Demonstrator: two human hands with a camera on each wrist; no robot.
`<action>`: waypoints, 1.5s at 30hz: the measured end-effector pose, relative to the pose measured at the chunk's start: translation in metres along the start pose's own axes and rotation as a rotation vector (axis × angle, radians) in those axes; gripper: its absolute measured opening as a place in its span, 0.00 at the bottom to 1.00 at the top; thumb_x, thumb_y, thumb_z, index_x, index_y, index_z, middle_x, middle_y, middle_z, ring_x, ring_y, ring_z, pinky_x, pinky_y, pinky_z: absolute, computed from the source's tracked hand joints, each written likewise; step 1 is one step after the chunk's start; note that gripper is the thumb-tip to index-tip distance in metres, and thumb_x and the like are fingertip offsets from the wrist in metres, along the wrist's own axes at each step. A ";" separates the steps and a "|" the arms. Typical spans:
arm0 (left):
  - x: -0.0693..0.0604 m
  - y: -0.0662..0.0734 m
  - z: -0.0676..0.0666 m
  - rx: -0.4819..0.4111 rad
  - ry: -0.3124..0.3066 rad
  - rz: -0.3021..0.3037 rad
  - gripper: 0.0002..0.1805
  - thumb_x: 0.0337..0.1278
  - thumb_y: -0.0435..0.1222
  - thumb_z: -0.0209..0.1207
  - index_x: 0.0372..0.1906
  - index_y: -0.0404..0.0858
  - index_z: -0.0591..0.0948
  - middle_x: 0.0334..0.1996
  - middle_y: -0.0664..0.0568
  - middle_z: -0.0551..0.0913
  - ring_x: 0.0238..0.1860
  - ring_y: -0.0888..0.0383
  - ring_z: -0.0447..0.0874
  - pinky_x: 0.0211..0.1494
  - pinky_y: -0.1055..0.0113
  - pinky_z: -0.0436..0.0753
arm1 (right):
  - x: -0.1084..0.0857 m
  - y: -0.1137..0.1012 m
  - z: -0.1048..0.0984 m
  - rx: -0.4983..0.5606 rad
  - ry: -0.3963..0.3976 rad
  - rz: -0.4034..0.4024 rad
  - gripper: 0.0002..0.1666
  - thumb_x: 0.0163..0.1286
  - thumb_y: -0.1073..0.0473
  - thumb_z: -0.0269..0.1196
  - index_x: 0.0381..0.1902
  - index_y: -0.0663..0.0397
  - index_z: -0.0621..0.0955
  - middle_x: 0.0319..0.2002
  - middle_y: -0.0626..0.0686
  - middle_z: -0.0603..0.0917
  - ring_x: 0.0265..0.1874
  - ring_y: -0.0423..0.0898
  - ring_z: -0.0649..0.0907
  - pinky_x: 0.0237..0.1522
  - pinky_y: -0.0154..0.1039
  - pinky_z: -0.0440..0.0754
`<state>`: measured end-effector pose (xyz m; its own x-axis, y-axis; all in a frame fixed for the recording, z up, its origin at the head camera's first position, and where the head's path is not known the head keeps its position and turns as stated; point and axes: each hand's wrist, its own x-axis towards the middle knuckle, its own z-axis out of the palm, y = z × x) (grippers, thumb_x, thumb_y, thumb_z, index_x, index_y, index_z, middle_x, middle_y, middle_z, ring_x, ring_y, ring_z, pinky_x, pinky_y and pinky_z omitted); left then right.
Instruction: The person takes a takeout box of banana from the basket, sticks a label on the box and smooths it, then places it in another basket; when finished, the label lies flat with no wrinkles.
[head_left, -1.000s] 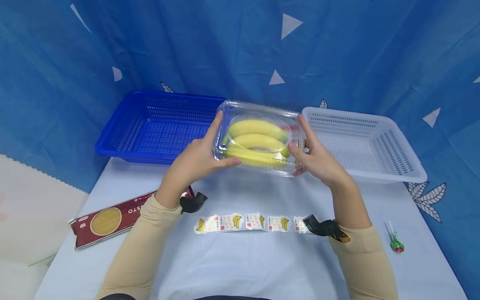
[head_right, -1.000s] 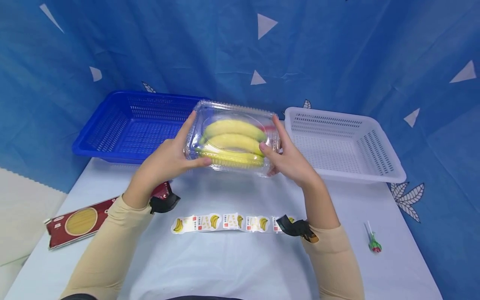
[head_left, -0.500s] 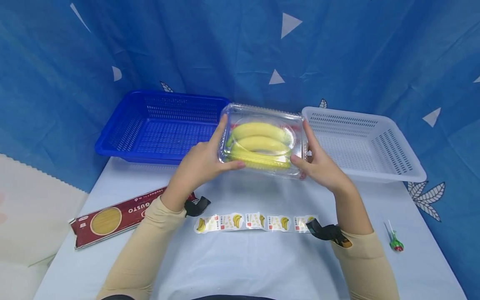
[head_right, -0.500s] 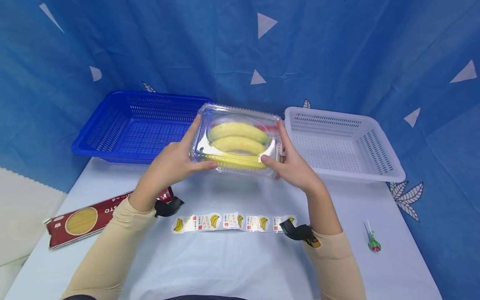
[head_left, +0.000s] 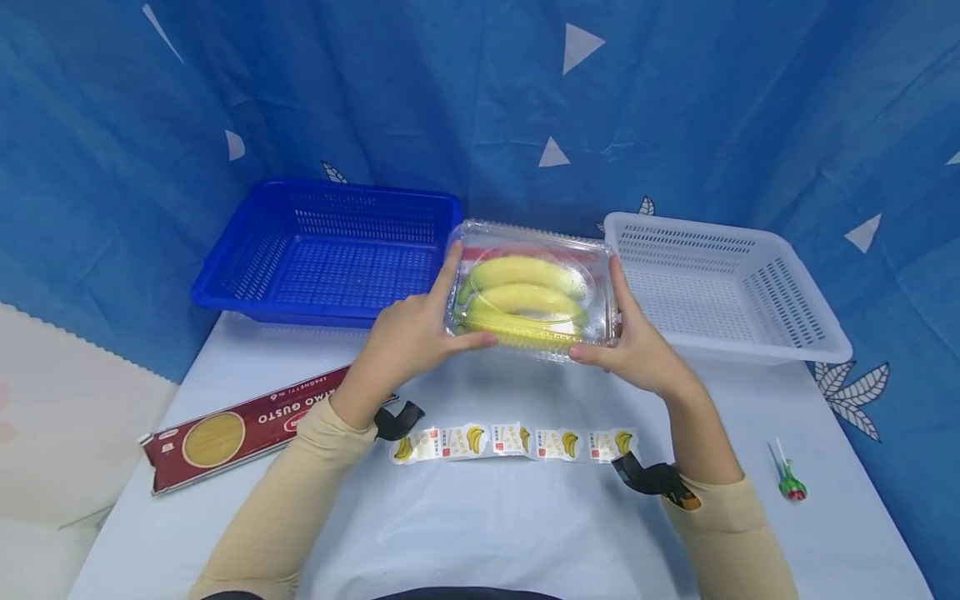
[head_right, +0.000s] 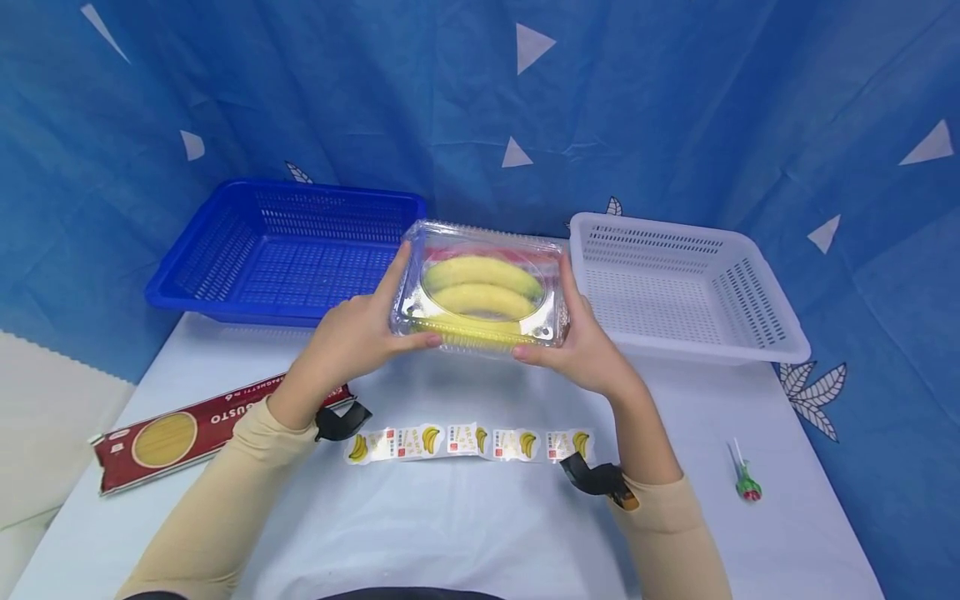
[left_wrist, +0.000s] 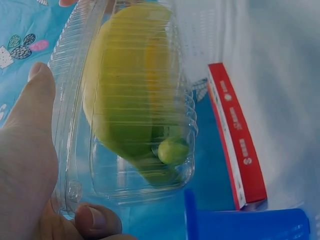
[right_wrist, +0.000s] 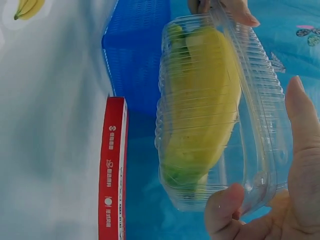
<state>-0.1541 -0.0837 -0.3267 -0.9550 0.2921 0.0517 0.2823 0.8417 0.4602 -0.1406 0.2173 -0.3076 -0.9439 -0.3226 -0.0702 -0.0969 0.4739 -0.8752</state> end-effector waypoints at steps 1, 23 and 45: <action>0.000 0.000 0.001 0.003 -0.001 0.000 0.69 0.40 0.78 0.56 0.75 0.62 0.23 0.13 0.53 0.68 0.14 0.56 0.67 0.18 0.64 0.68 | 0.000 0.004 0.000 -0.005 0.008 -0.007 0.74 0.60 0.61 0.73 0.78 0.30 0.28 0.79 0.39 0.27 0.22 0.52 0.77 0.22 0.46 0.82; -0.004 0.006 0.030 -0.024 -0.053 0.016 0.67 0.44 0.78 0.53 0.76 0.60 0.23 0.13 0.53 0.69 0.13 0.56 0.68 0.17 0.64 0.68 | -0.019 0.021 0.006 -0.166 0.095 -0.025 0.71 0.57 0.54 0.75 0.81 0.46 0.36 0.81 0.47 0.37 0.80 0.53 0.42 0.75 0.67 0.49; -0.009 0.000 0.048 -0.033 -0.077 0.024 0.68 0.46 0.76 0.55 0.78 0.53 0.26 0.14 0.51 0.74 0.11 0.56 0.69 0.13 0.65 0.67 | -0.011 0.076 0.011 -0.247 0.092 0.008 0.76 0.53 0.46 0.77 0.80 0.38 0.33 0.80 0.44 0.36 0.80 0.53 0.45 0.76 0.61 0.51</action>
<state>-0.1416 -0.0643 -0.3699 -0.9378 0.3472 -0.0047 0.3007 0.8188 0.4889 -0.1338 0.2482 -0.3781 -0.9687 -0.2473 -0.0224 -0.1529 0.6651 -0.7309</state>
